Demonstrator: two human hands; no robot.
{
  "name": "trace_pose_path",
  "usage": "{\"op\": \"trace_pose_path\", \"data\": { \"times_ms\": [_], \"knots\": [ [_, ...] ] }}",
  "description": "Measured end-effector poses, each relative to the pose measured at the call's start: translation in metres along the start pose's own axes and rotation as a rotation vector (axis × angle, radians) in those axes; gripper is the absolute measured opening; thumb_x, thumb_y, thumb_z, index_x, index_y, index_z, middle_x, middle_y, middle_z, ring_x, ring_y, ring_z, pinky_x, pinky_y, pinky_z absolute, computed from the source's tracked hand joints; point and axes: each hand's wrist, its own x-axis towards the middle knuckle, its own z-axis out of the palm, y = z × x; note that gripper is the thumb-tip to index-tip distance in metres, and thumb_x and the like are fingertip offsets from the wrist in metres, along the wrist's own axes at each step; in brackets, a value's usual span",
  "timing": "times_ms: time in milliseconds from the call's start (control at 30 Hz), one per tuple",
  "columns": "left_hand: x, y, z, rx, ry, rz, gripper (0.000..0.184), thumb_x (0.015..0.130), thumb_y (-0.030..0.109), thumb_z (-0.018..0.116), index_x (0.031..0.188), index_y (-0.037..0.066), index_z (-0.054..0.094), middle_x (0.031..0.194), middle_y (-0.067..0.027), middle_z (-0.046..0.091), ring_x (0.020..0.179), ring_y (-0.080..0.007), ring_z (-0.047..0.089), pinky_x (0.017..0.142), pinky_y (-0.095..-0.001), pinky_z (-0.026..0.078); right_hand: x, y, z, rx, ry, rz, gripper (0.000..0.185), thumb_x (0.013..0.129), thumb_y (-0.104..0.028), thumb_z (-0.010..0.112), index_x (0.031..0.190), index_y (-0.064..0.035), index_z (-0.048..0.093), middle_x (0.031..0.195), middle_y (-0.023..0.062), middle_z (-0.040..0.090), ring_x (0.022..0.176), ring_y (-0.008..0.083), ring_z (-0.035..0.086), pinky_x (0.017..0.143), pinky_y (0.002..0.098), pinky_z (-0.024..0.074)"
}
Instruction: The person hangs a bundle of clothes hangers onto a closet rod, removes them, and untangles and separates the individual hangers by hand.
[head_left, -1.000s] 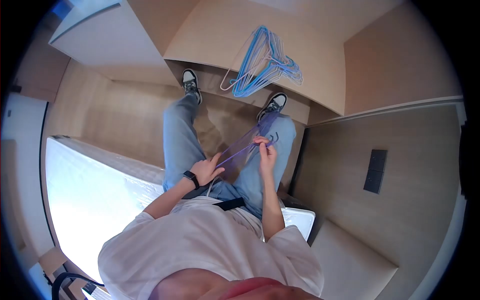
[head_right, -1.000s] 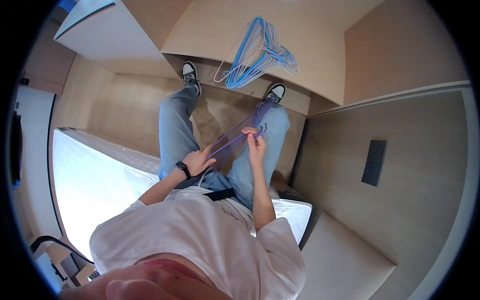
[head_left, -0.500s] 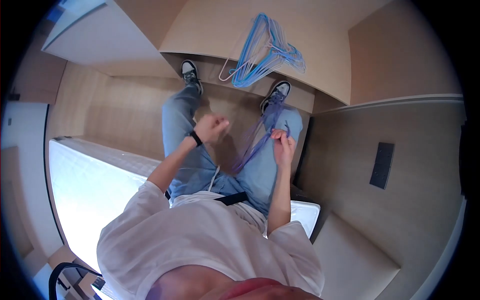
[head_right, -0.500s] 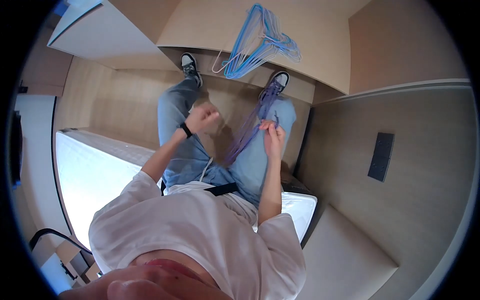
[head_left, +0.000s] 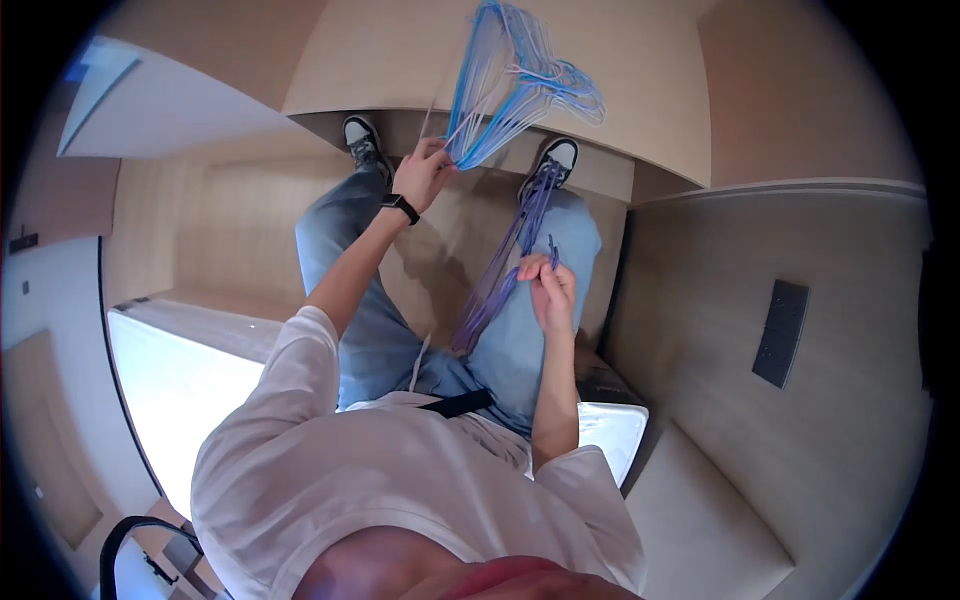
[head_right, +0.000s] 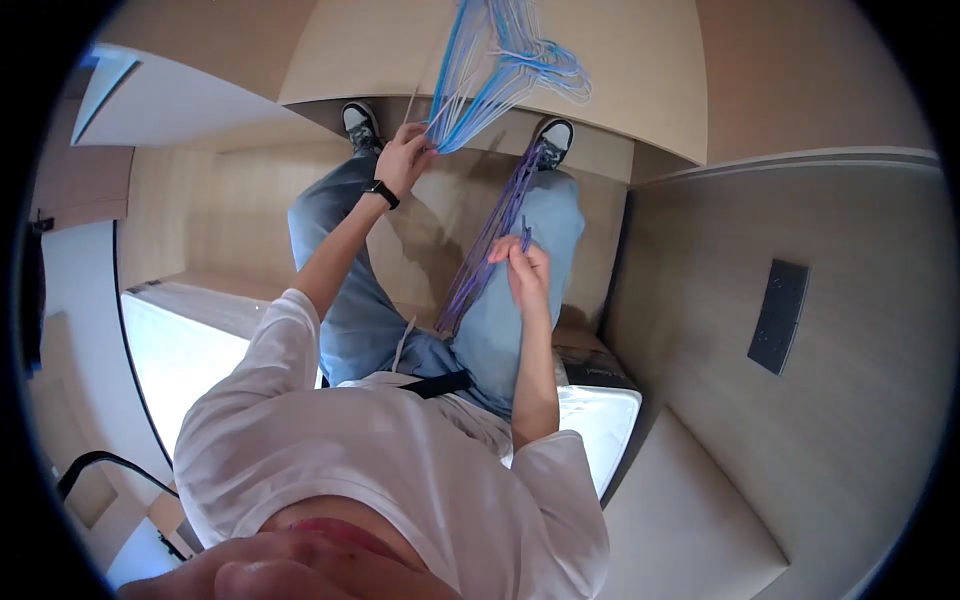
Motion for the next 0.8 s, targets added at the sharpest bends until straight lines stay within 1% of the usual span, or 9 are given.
{"op": "trace_pose_path", "data": {
  "times_ms": [100, 267, 367, 467, 567, 600, 633, 700, 800],
  "knots": [
    [-0.003, 0.000, -0.006, -0.063, -0.070, -0.111, 0.014, 0.088, 0.018, 0.069, 0.093, 0.007, 0.063, 0.121, -0.0104, 0.057, 0.084, -0.0310, 0.066, 0.071, -0.0416, 0.053, -0.003, -0.002, 0.000, 0.001, -0.001, -0.007, 0.028, 0.100, -0.019, 0.053, 0.081, 0.0007, 0.061, 0.084, 0.0116, 0.061, 0.085, 0.0226, 0.058, 0.092, 0.0387, 0.0401],
    [0.012, -0.026, -0.024, -0.104, 0.139, -0.111, 0.008, 0.090, 0.012, 0.067, 0.093, 0.004, 0.064, 0.111, -0.0099, 0.063, 0.082, -0.0266, 0.066, 0.071, -0.0356, 0.054, -0.002, -0.002, -0.005, 0.002, -0.035, 0.015, 0.027, 0.100, -0.018, 0.053, 0.081, 0.0013, 0.060, 0.084, 0.0113, 0.060, 0.085, 0.0227, 0.057, 0.087, 0.0370, 0.0420],
    [0.030, -0.051, -0.040, 0.017, 0.242, -0.094, 0.009, 0.088, 0.012, 0.069, 0.094, 0.006, 0.066, 0.111, -0.0099, 0.063, 0.086, -0.0271, 0.065, 0.073, -0.0376, 0.054, -0.001, -0.002, -0.007, 0.000, -0.051, 0.011, 0.026, 0.100, -0.017, 0.054, 0.082, 0.0019, 0.061, 0.086, 0.0117, 0.060, 0.086, 0.0218, 0.057, 0.083, 0.0353, 0.0437],
    [0.045, -0.098, -0.046, 0.408, 0.274, -0.047, 0.016, 0.083, 0.017, 0.072, 0.097, 0.012, 0.066, 0.108, -0.0094, 0.062, 0.086, -0.0283, 0.065, 0.071, -0.0413, 0.052, -0.003, -0.002, -0.006, 0.014, -0.037, 0.034, 0.025, 0.099, -0.016, 0.054, 0.083, 0.0022, 0.061, 0.088, 0.0123, 0.060, 0.086, 0.0210, 0.057, 0.082, 0.0341, 0.0447],
    [0.055, -0.076, -0.059, 0.408, 0.323, -0.053, 0.021, 0.081, 0.021, 0.072, 0.100, 0.013, 0.066, 0.107, -0.0105, 0.061, 0.093, -0.0300, 0.063, 0.076, -0.0440, 0.051, -0.003, -0.002, -0.005, 0.006, -0.024, 0.041, 0.023, 0.099, -0.014, 0.055, 0.084, 0.0022, 0.061, 0.090, 0.0126, 0.060, 0.087, 0.0206, 0.058, 0.082, 0.0339, 0.0452],
    [0.054, -0.061, -0.058, 0.181, 0.182, -0.072, 0.023, 0.081, 0.021, 0.072, 0.101, 0.012, 0.066, 0.108, -0.0119, 0.060, 0.099, -0.0345, 0.061, 0.083, -0.0463, 0.050, -0.004, -0.001, -0.006, -0.002, -0.015, 0.035, 0.022, 0.099, -0.014, 0.055, 0.085, 0.0022, 0.061, 0.089, 0.0124, 0.060, 0.087, 0.0206, 0.058, 0.082, 0.0339, 0.0454],
    [0.050, -0.058, -0.046, 0.183, -0.009, -0.119, 0.029, 0.083, 0.026, 0.071, 0.105, 0.009, 0.065, 0.111, -0.0156, 0.060, 0.100, -0.0374, 0.061, 0.085, -0.0482, 0.050, -0.005, 0.002, -0.005, -0.008, -0.007, 0.031, 0.022, 0.099, -0.014, 0.055, 0.085, 0.0023, 0.061, 0.089, 0.0123, 0.060, 0.088, 0.0206, 0.058, 0.082, 0.0339, 0.0455],
    [0.041, -0.038, -0.024, 0.206, -0.242, -0.209, 0.059, 0.088, 0.050, 0.064, 0.121, 0.002, 0.056, 0.119, -0.0253, 0.058, 0.106, -0.0432, 0.060, 0.091, -0.0494, 0.050, -0.004, 0.000, -0.001, -0.016, -0.001, 0.038, 0.022, 0.098, -0.014, 0.056, 0.085, 0.0026, 0.061, 0.089, 0.0123, 0.060, 0.088, 0.0208, 0.058, 0.082, 0.0340, 0.0458],
    [0.035, -0.046, 0.023, 0.094, -0.261, -0.365, 0.077, 0.084, 0.053, 0.066, 0.135, 0.001, 0.041, 0.118, -0.0291, 0.059, 0.105, -0.0461, 0.061, 0.089, -0.0527, 0.052, -0.001, 0.002, 0.001, -0.022, -0.018, 0.056, 0.021, 0.098, -0.014, 0.057, 0.087, 0.0029, 0.061, 0.090, 0.0117, 0.061, 0.088, 0.0207, 0.059, 0.083, 0.0339, 0.0460]
  ]
}}
